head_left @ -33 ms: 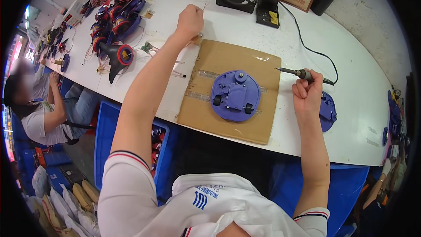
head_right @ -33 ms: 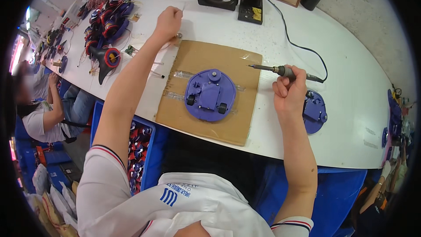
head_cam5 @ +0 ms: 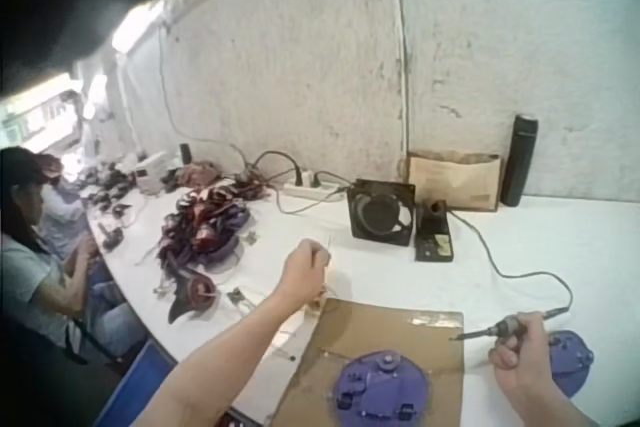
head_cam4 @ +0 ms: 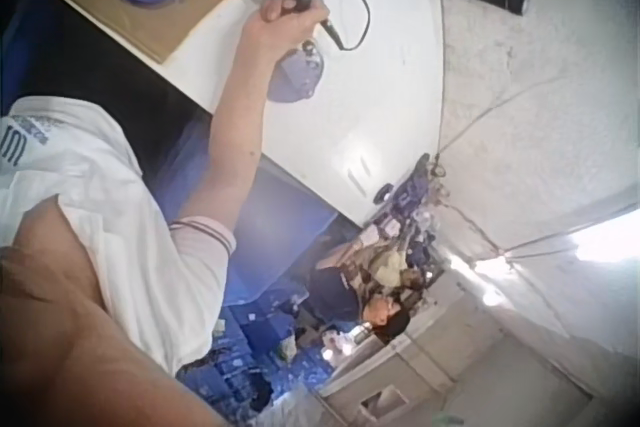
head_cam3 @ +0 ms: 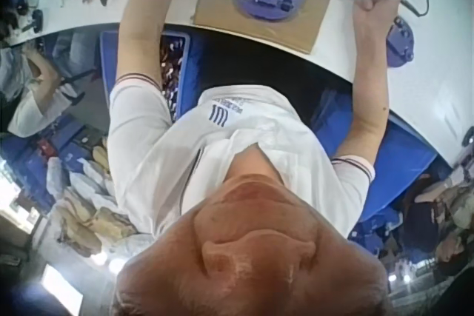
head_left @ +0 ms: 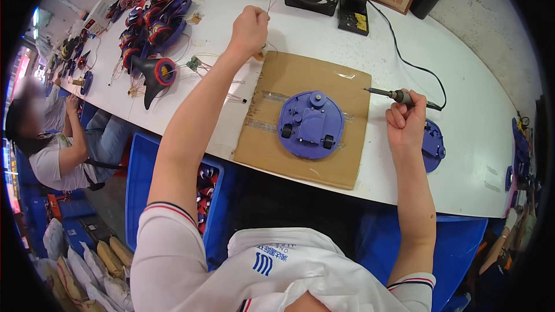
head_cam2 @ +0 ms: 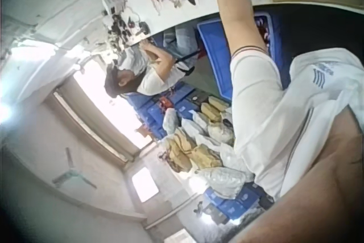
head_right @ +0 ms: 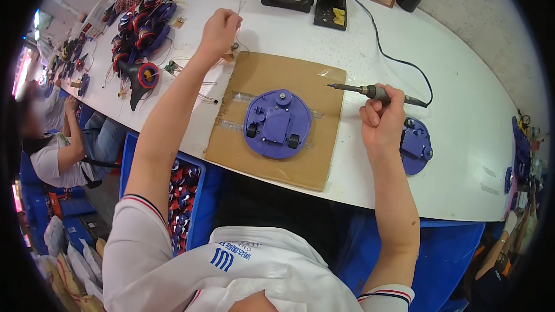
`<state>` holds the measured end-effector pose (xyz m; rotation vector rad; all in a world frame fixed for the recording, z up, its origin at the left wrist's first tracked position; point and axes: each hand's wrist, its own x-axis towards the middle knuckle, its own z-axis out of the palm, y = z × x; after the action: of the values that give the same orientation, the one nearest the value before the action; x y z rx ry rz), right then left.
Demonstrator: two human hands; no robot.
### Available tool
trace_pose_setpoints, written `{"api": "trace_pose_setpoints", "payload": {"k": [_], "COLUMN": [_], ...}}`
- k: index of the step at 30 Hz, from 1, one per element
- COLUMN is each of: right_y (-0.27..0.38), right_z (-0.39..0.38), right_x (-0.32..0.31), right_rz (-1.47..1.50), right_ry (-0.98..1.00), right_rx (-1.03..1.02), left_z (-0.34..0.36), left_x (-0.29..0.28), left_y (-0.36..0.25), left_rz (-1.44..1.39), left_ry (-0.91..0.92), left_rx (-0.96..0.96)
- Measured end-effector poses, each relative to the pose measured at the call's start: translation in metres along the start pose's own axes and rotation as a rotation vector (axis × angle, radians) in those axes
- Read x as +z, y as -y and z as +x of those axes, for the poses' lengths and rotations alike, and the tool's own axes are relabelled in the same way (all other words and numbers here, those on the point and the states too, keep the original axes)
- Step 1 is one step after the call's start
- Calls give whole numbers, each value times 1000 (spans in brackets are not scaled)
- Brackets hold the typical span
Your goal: Soldering wires and components onto circular circuit boards at a workbench.
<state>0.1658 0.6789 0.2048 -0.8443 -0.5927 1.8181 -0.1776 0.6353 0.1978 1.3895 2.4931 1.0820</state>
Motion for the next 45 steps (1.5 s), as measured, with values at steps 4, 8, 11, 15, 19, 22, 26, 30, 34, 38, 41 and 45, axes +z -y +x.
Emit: {"api": "trace_pose_setpoints", "payload": {"k": [4,8,11,15,19,22,26,30,34,38,41,45], "right_y": [-3,-3,-5,-3,-4,1,2,-13,-23,-27,-28,-34], "right_z": [-2,-3,-4,-7,-11,-14,-24,-41,-48,-51,-53,-56], "right_x": [3,4,6,3,8,11,24,27,24,21,20,20], "right_rz": [-12,-24,-17,-29,-61,-101,-155,-192,-255,-317,-362,-363], "right_ry": [14,23,25,52,73,69,142,174,239,303,327,338], "right_rx": [0,-6,-1,-8,-16,-29,0,-8,-30,-69,-115,-126], "left_z": [-88,-140,-161,-175,-182,-188,-204,-215,-223,-231,-237,-248], "left_x": [-50,-86,-116,-146,-141,-120,-84,-65,-54,-44,-37,-28], "left_y": [-53,-76,-73,-78,-72,-66,-69,-63,-65,-69,-71,-63], "left_rz": [-860,-1035,-1033,-756,-764,-879,-1018,-1042,-1017,-917,-709,-467], "left_ry": [-35,141,194,117,91,103,89,46,2,-62,-159,-231], "left_rx": [-38,-169,-208,-118,-141,-196,-238,-346,-369,-283,-82,77]}}
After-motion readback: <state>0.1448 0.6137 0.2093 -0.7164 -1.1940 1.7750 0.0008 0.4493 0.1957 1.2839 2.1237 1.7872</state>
